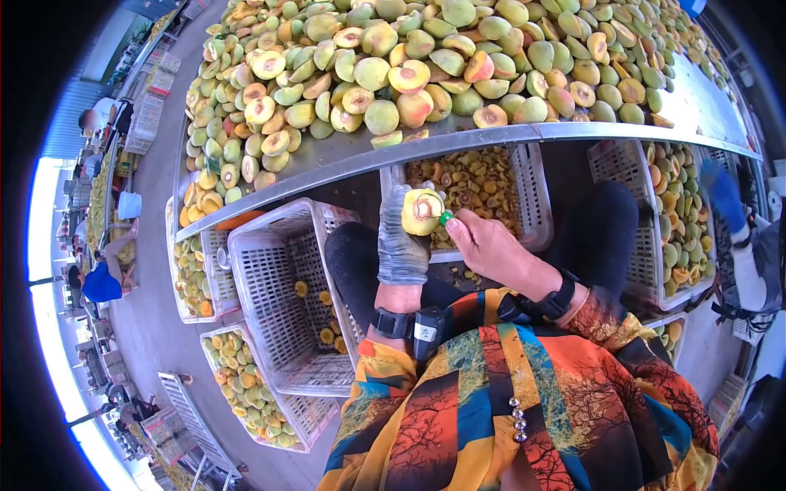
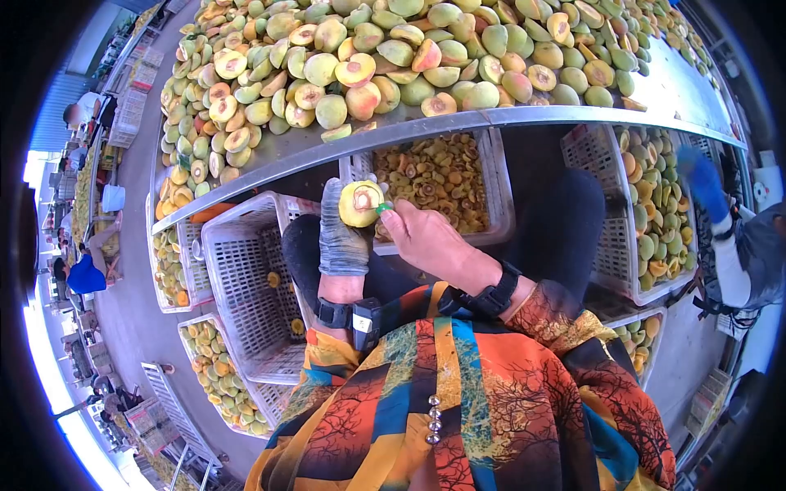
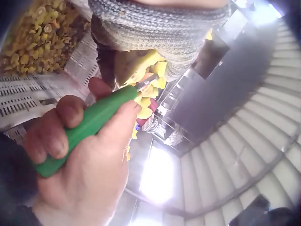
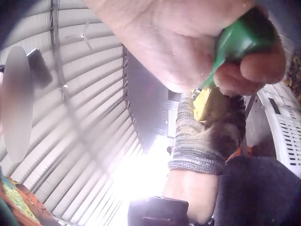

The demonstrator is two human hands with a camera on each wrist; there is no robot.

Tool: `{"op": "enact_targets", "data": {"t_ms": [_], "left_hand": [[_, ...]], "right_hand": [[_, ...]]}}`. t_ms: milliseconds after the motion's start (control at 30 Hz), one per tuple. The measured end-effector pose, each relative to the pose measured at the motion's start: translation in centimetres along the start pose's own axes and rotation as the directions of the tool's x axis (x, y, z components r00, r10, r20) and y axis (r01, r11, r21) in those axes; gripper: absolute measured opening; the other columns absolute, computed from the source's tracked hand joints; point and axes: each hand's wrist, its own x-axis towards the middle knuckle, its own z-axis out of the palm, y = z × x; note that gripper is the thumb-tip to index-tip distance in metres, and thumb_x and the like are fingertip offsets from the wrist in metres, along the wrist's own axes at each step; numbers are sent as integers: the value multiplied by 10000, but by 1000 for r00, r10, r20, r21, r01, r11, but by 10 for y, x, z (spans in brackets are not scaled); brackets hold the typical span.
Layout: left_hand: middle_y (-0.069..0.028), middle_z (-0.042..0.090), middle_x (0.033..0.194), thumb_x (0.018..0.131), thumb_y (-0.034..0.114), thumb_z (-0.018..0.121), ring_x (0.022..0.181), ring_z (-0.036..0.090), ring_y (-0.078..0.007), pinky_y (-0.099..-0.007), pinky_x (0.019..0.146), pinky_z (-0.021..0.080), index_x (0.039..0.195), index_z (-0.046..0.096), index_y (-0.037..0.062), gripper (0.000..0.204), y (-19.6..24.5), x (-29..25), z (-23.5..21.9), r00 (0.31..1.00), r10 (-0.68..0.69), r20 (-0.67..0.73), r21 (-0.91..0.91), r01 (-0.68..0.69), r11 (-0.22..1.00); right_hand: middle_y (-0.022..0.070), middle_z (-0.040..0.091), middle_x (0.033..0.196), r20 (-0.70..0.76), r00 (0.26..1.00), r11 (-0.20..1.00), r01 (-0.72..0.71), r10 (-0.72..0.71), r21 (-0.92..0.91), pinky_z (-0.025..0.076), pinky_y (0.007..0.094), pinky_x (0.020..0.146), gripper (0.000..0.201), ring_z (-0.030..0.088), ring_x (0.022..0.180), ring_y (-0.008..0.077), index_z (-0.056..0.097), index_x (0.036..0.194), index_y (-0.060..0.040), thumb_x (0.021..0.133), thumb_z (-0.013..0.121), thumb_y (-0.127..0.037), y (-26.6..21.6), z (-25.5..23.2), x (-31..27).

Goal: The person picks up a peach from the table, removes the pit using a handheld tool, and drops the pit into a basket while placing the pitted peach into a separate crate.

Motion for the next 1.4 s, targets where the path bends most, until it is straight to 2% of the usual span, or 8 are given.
{"op": "enact_targets", "data": {"t_ms": [267, 700, 767, 900, 967, 1100, 1167, 1400], "left_hand": [[-105, 598, 900, 822, 184, 599, 819, 596, -210, -316, 728, 505, 988, 567, 30, 228, -3, -23, 27, 975, 216, 57, 136, -222, 966], [-113, 617, 720, 787, 182, 641, 631, 615, -228, -358, 534, 535, 826, 620, 5, 182, 16, 4, 20, 986, 11, 167, 175, -41, 984], [-121, 619, 701, 779, 202, 652, 613, 618, -224, -348, 521, 536, 790, 623, -2, 207, 19, 2, 20, 976, 37, 217, 277, -97, 956], [-114, 616, 693, 775, 196, 657, 610, 615, -218, -346, 526, 534, 784, 616, 3, 198, 15, 4, 20, 979, 67, 191, 216, -108, 970], [-111, 610, 676, 760, 189, 674, 602, 612, -212, -340, 527, 531, 775, 608, 7, 194, 18, 2, 20, 979, -42, 199, 222, -3, 975], [-126, 613, 732, 789, 222, 634, 643, 615, -253, -364, 565, 527, 870, 597, 6, 234, 26, 9, 11, 965, -199, 171, 521, 83, 850], [-126, 613, 732, 792, 226, 631, 645, 614, -256, -354, 574, 523, 871, 596, 9, 233, 27, 6, 10, 964, -185, 192, 477, 73, 876], [-107, 607, 697, 799, 288, 620, 593, 601, -248, -379, 561, 524, 754, 592, 49, 244, 4, 7, 1, 973, -39, 227, 111, 14, 994]], "right_hand": [[239, 491, 564, 37, 999, 999, -30, 30, 13, 392, 453, 522, 294, 516, 582, 426, 449, 830, 17, 921, 369, -252, -1, 3, -6], [232, 510, 593, 96, 980, 985, 171, -174, 37, 414, 431, 498, 302, 521, 509, 391, 430, 808, 25, 919, 354, -246, 7, 14, -1], [168, 477, 541, 431, 880, 893, -344, 199, 291, 425, 387, 476, 332, 513, 436, 295, 432, 800, 19, 925, 339, -274, -15, -1, -1], [92, 442, 511, 480, 843, 827, -439, 243, 352, 419, 323, 407, 352, 482, 383, 181, 443, 798, 3, 928, 330, -304, -7, 4, 0], [68, 451, 520, 228, 973, 980, -31, -15, 198, 404, 293, 357, 368, 481, 378, 152, 451, 796, -12, 926, 325, -333, 16, 19, -1], [51, 461, 539, 104, 960, 965, 260, -261, 27, 384, 269, 326, 386, 492, 392, 127, 449, 788, -24, 924, 318, -361, 29, 24, 2], [86, 481, 545, 490, 857, 925, -305, 163, 225, 407, 310, 346, 412, 530, 462, 172, 477, 867, 25, 921, 274, -330, -1, 5, 2], [-12, 355, 569, 738, 643, 466, -727, 203, 505, 311, 215, 312, 418, 306, 383, 65, 422, 851, -31, 918, 257, -409, -5, 5, -2]]}}
